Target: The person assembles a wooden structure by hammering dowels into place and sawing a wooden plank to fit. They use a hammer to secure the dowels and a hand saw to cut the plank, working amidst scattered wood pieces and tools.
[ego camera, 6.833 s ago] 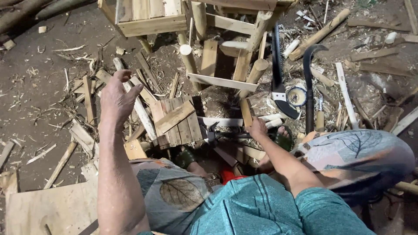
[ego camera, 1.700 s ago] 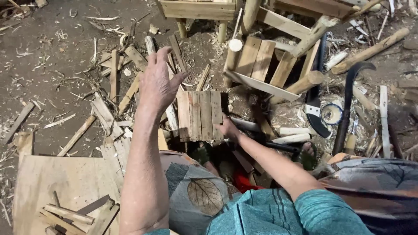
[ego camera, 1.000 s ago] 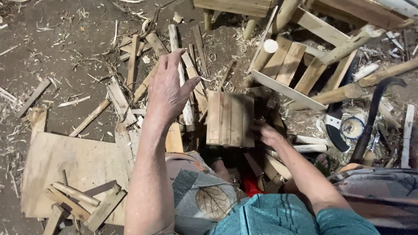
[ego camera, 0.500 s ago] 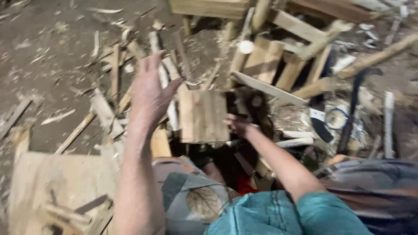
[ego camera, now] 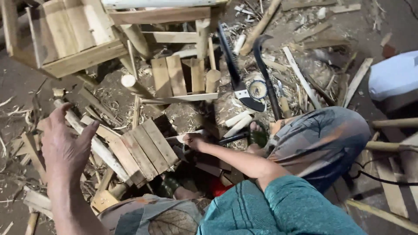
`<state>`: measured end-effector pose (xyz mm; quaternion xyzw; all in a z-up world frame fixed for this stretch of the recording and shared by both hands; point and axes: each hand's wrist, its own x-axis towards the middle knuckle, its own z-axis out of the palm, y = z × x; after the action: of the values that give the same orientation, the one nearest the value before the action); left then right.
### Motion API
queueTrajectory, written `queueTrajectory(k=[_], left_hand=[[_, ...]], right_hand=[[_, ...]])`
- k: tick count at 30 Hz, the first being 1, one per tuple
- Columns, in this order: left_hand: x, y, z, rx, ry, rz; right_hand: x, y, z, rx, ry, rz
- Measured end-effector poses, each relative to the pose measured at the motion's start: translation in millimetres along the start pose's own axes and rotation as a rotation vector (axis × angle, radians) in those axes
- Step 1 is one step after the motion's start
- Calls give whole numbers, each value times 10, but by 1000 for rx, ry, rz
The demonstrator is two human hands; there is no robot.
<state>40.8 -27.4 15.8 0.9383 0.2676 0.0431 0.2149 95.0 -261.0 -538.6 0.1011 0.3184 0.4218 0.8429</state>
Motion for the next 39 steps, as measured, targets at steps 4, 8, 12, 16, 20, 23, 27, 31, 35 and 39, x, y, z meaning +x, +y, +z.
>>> queueTrajectory(k=[4, 8, 12, 16, 20, 23, 27, 31, 35, 39], left_hand=[[61, -11, 133, 23, 53, 148], [137, 101, 155, 15, -8, 100], [207, 90, 186, 13, -25, 82], [257, 132, 211, -31, -28, 69], [283, 117, 258, -24, -28, 99], [299, 114, 260, -27, -46, 78], [275, 23, 248, -18, -18, 93], [232, 1, 213, -53, -10, 98], [214, -35, 189, -61, -37, 49], [207, -67, 186, -81, -46, 32]], right_hand=[[-1003, 553, 1180, -1306, 520, -322], [-1148, -238, 1427, -2770, 484, 1], [-1584, -522, 2269, -2641, 894, -129], [-1855, -670, 2317, -2700, 936, -81], [-1694, -821, 1965, -2974, 807, -92], [-1744, -563, 2305, -2603, 910, -43], [-1860, -351, 2639, -2621, 1026, 40], [-1893, -370, 2859, -2593, 754, -184], [-1805, -446, 2937, -2503, 551, -328], [-1724, -607, 2876, -2125, 359, -406]])
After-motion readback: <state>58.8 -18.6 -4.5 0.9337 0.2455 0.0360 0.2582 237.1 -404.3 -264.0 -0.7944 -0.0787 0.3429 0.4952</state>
